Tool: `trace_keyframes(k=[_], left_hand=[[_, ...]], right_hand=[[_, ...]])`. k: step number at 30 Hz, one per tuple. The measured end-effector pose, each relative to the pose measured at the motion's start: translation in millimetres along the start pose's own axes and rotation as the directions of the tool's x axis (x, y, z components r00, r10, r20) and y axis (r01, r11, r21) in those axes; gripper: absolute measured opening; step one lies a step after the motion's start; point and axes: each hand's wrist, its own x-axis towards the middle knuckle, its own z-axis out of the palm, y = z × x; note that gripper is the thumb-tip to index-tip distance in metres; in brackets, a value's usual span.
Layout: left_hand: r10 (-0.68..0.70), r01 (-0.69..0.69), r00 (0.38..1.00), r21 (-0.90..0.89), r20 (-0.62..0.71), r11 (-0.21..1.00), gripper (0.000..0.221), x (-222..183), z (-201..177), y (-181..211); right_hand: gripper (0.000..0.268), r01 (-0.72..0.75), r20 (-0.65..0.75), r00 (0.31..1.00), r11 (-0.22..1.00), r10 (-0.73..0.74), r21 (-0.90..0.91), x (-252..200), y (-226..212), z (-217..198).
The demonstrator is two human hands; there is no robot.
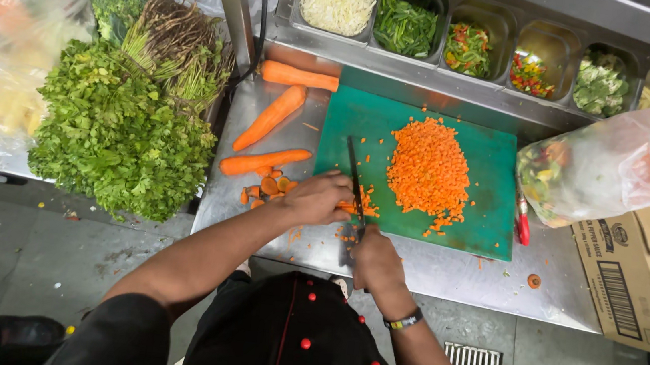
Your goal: The person chops carrots into small pieces using a knife on a green cutting board, handling several carrot pieces and moving them into a pile on the board.
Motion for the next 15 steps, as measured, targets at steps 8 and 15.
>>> trace_keyframes(k=[8, 15], left_hand=[[-0.076, 0.073, 0.99, 0.03, 0.117, 0.997, 0.015, 2, 1, -8], [-0.03, 0.032, 0.997, -0.019, 0.074, 0.999, 0.011, 2, 10, -13]], right_hand=[[0.067, -0.25, 0.149, 0.962, 0.96, 0.23, 0.13, -3, -32, -59], [0.035, -0.109, -0.124, 0.983, 0.978, 0.133, 0.179, -5, -23, -2]])
